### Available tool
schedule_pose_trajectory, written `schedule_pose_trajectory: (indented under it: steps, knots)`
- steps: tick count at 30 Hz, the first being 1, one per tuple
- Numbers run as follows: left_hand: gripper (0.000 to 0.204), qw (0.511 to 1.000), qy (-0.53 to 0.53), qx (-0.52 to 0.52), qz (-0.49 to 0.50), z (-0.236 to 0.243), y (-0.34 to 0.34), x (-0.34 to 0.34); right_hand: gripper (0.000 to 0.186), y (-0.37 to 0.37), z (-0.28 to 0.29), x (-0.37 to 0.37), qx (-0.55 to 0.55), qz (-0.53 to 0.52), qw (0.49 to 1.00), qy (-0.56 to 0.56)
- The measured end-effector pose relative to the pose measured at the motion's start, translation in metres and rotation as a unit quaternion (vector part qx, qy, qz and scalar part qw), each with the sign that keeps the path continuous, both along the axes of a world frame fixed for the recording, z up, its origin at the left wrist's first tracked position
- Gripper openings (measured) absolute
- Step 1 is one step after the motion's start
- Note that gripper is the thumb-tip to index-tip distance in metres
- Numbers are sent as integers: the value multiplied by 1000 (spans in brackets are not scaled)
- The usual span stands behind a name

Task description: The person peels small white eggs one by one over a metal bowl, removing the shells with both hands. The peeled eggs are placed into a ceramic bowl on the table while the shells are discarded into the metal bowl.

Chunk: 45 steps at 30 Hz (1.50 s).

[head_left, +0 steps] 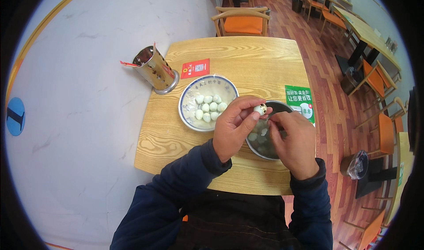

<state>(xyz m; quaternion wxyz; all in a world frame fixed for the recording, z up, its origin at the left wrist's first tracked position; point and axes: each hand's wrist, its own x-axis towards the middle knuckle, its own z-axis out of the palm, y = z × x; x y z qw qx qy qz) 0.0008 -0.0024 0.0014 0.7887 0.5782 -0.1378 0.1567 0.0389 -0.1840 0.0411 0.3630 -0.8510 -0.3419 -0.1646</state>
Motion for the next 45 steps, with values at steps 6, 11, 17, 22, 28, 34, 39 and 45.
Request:
schedule_pose_trajectory:
  steps: [6,11,17,22,28,34,39,45]
  knots:
    - [32,1000,12,-14,3,-3,-1,-2,18,5,1,1,105,17,993,-54]
    - [32,1000,-11,-1,-1,-6,-1,-3,24,7,-4,1,113,16,991,-66]
    - [32,998,-51,-21,-16,-12,-5,-1,21,6,-5,1,100,3,990,-95]
    - [34,997,-69,37,6,-16,-3,0,23,10,-8,0,95,-23,986,-133]
    - [33,997,-55,61,10,-16,-4,-4,25,10,-8,1,86,-32,981,-172]
    - [34,996,-57,73,-7,-10,-4,-4,26,9,-8,0,61,-44,981,-181]
    - [39,995,-25,88,-27,-5,-3,-8,28,8,-11,-1,63,-44,984,-158]
    - [39,983,-46,178,-5,-2,2,-7,27,6,-13,-3,68,-34,989,-128]
